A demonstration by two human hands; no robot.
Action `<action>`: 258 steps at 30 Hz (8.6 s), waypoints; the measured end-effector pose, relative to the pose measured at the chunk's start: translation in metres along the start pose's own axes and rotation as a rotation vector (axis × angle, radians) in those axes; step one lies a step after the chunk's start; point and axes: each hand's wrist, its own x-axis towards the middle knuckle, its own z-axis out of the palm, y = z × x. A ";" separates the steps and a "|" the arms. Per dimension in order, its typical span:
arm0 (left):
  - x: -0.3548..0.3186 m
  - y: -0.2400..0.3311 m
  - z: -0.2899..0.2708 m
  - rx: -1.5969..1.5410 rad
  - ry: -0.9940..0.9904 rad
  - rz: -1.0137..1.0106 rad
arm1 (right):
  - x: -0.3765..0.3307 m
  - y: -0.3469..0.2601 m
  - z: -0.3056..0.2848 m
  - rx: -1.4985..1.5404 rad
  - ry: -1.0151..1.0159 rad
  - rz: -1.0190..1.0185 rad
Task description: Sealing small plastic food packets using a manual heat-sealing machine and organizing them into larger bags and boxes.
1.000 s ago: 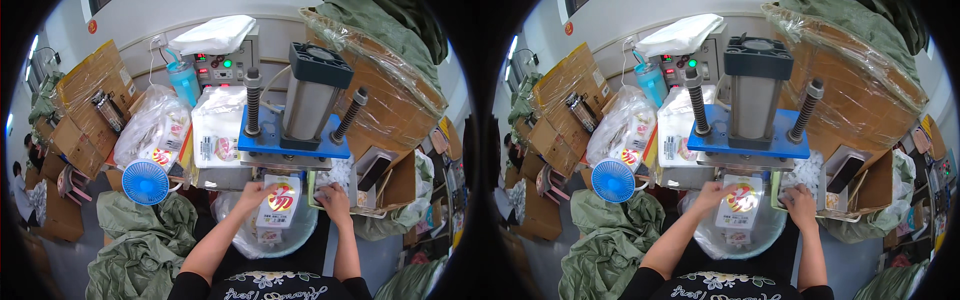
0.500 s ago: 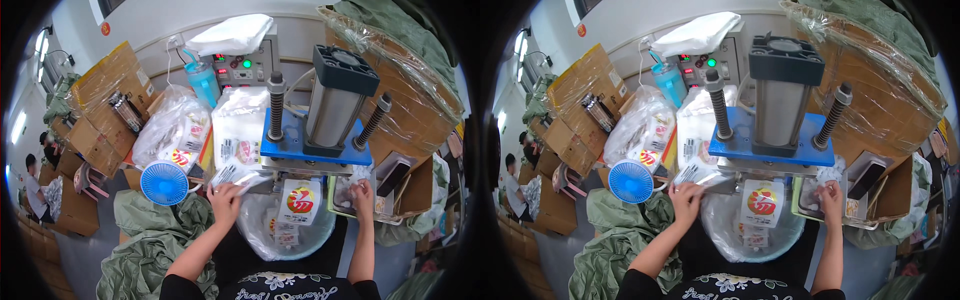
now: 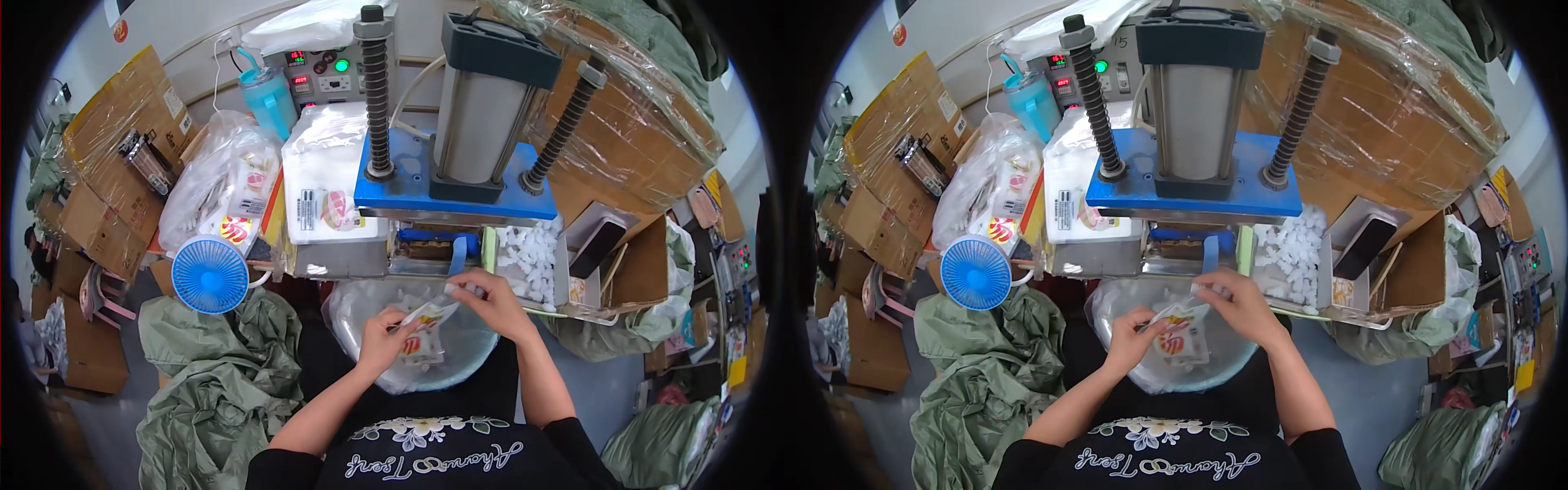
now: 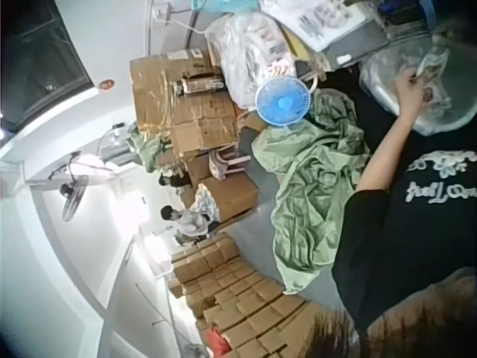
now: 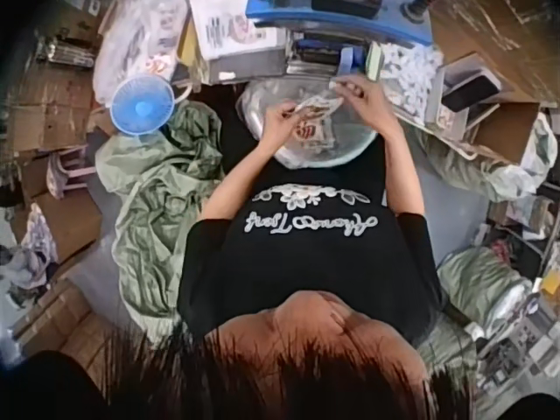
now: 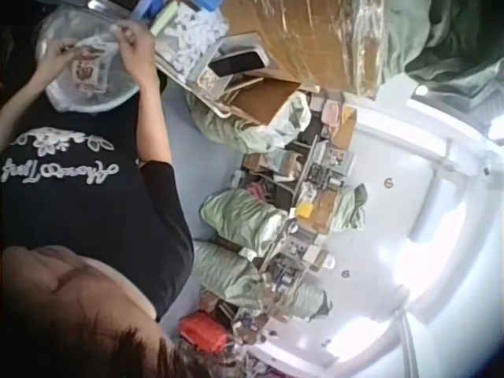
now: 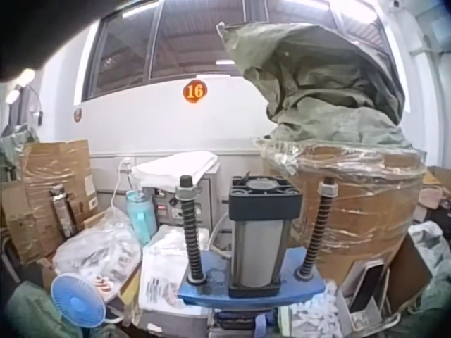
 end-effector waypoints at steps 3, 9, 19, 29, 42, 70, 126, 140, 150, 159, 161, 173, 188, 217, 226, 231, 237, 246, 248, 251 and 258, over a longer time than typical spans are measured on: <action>-0.001 -0.011 -0.006 0.055 -0.049 -0.019 | -0.002 0.002 0.002 -0.128 -0.140 -0.005; 0.012 -0.010 -0.005 0.029 -0.243 -0.165 | 0.003 0.016 0.005 -0.093 0.024 -0.187; 0.068 0.039 0.018 -0.656 -0.010 -0.463 | -0.001 0.049 -0.045 0.540 0.416 0.243; 0.102 0.038 -0.063 0.597 0.374 0.376 | -0.003 0.090 -0.050 0.995 0.401 0.241; 0.016 0.057 -0.082 0.188 0.248 0.200 | -0.008 0.050 -0.027 0.403 0.351 0.215; 0.064 0.039 0.019 -0.715 0.041 -0.445 | -0.015 0.044 -0.042 0.797 0.284 0.154; 0.093 0.004 -0.085 1.107 0.207 0.282 | 0.003 0.073 -0.035 -0.444 0.553 -0.166; 0.004 0.026 -0.045 0.020 0.087 0.036 | 0.002 -0.006 0.013 -0.062 0.343 -0.120; -0.008 -0.012 -0.025 -0.015 -0.206 -0.126 | -0.008 0.007 0.026 -0.243 -0.075 -0.206; 0.031 0.019 0.010 -0.034 -0.127 -0.050 | 0.008 0.004 0.003 0.019 0.340 -0.037; 0.029 0.004 0.008 -0.034 -0.161 -0.047 | 0.006 0.007 0.002 -0.123 0.201 -0.107; 0.048 0.026 0.013 -0.454 -0.056 -0.354 | 0.005 0.005 -0.027 -0.292 0.386 0.042; 0.107 0.035 -0.077 0.656 0.373 0.405 | -0.013 0.073 -0.043 -0.459 0.369 0.039; 0.016 0.008 -0.003 -0.197 -0.168 -0.285 | 0.010 0.010 0.016 0.142 0.189 -0.034; 0.068 0.047 0.014 -0.680 -0.083 -0.502 | 0.004 0.060 -0.043 -0.713 0.342 0.000; 0.085 0.028 -0.010 -0.244 -0.150 -0.299 | 0.003 0.058 -0.026 -0.767 0.312 -0.014; 0.095 0.010 -0.079 0.997 0.352 0.328 | -0.001 0.074 -0.033 -0.528 0.368 -0.091; 0.030 0.041 -0.086 0.451 0.332 0.340 | -0.010 0.064 -0.034 0.061 0.450 0.043; 0.015 0.044 -0.073 0.165 0.201 0.159 | -0.004 0.030 -0.015 0.054 0.451 0.043; 0.004 0.029 -0.042 -0.035 0.104 0.037 | 0.001 -0.008 0.017 0.091 0.402 -0.154; -0.008 -0.009 -0.029 -0.034 -0.125 -0.033 | -0.006 -0.002 0.031 -0.062 0.074 -0.056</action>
